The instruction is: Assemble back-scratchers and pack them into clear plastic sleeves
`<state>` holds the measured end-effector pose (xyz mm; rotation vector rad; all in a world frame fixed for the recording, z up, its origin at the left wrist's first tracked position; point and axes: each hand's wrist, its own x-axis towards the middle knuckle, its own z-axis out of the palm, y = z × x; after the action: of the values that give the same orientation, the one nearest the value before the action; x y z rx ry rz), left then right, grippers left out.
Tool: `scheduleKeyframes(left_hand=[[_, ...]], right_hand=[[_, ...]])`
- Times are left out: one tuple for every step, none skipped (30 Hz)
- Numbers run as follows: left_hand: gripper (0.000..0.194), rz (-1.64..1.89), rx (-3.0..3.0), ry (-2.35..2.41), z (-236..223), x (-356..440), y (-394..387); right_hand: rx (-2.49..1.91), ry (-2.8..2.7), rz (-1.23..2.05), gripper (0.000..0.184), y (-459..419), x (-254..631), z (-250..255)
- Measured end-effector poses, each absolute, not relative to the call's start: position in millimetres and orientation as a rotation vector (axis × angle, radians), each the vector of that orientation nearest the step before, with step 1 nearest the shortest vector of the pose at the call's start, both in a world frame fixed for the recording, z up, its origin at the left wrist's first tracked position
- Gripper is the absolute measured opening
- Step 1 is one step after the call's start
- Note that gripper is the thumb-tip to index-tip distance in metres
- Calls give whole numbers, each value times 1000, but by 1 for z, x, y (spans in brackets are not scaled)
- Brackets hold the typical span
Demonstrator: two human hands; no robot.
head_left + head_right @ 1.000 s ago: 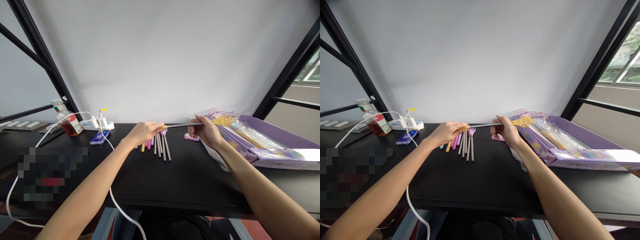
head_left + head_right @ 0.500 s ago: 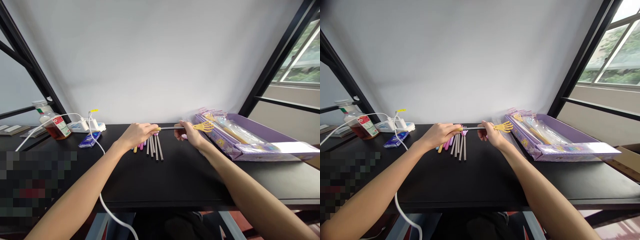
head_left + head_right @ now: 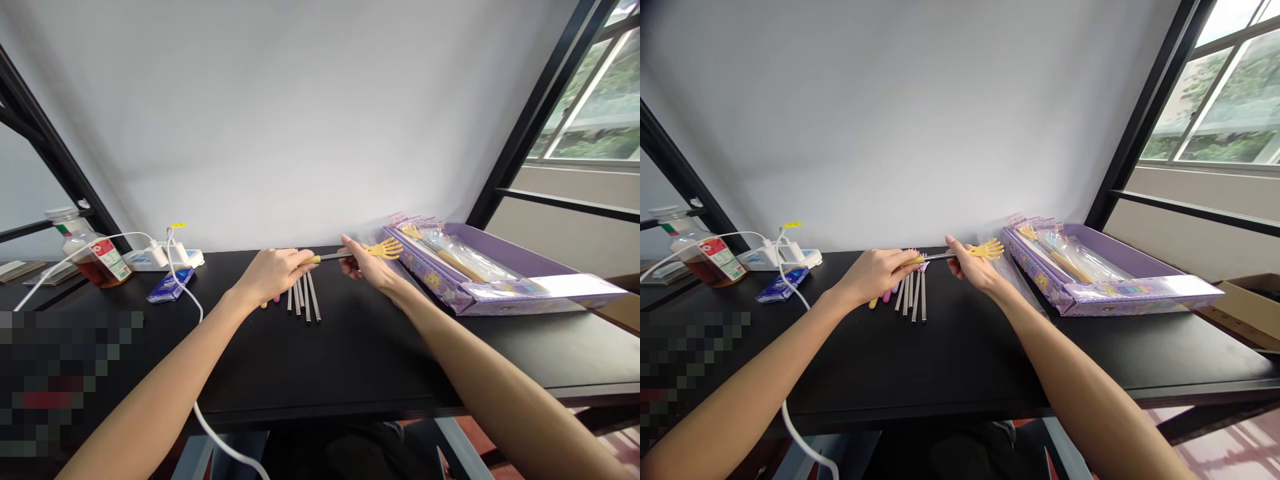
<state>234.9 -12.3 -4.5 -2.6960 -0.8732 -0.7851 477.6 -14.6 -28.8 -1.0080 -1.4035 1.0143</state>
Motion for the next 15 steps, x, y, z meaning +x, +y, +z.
scheduleKeyframes(left_hand=[[39,-796,-2692,-901,-4,234,-11],[39,-801,-2681,-931,-4,232,-9],[39,-802,-2664,-964,-4,229,-6],[39,-796,-2644,-995,-4,226,-4],[39,-787,-2627,-1021,-4,223,-2],[39,-772,-2616,-1040,-4,220,0],[38,-758,-2612,-1053,-4,218,2],[37,-747,-2612,-1061,-4,215,3],[36,-738,-2610,-1064,-5,214,4],[35,-732,-2605,-1063,-5,214,5],[34,-731,-2601,-1057,-6,214,5],[33,-737,-2601,-1045,-7,214,6],[33,-751,-2605,-1026,-8,215,6],[34,-769,-2614,-1001,-9,216,6],[35,-790,-2629,-972,-10,217,6]], right_hand=[[-1026,-1347,1019,52,-14,481,-25],[-1028,-1282,1019,52,-13,485,-20],[-998,-1229,1020,53,-12,491,-16],[-958,-1196,1013,54,-12,497,-12],[-938,-1197,999,54,-12,503,-8],[-944,-1224,974,55,-12,508,-6],[-969,-1262,946,55,-12,513,-5],[-1003,-1305,919,55,-12,516,-5],[-1036,-1346,894,56,-12,518,-6],[-1062,-1385,875,57,-12,518,-7],[-1077,-1426,861,59,-12,517,-9],[-1086,-1465,846,61,-13,515,-10],[-1095,-1499,827,63,-14,513,-11],[-1106,-1527,804,64,-15,511,-12],[-1111,-1553,785,64,-17,509,-12]])
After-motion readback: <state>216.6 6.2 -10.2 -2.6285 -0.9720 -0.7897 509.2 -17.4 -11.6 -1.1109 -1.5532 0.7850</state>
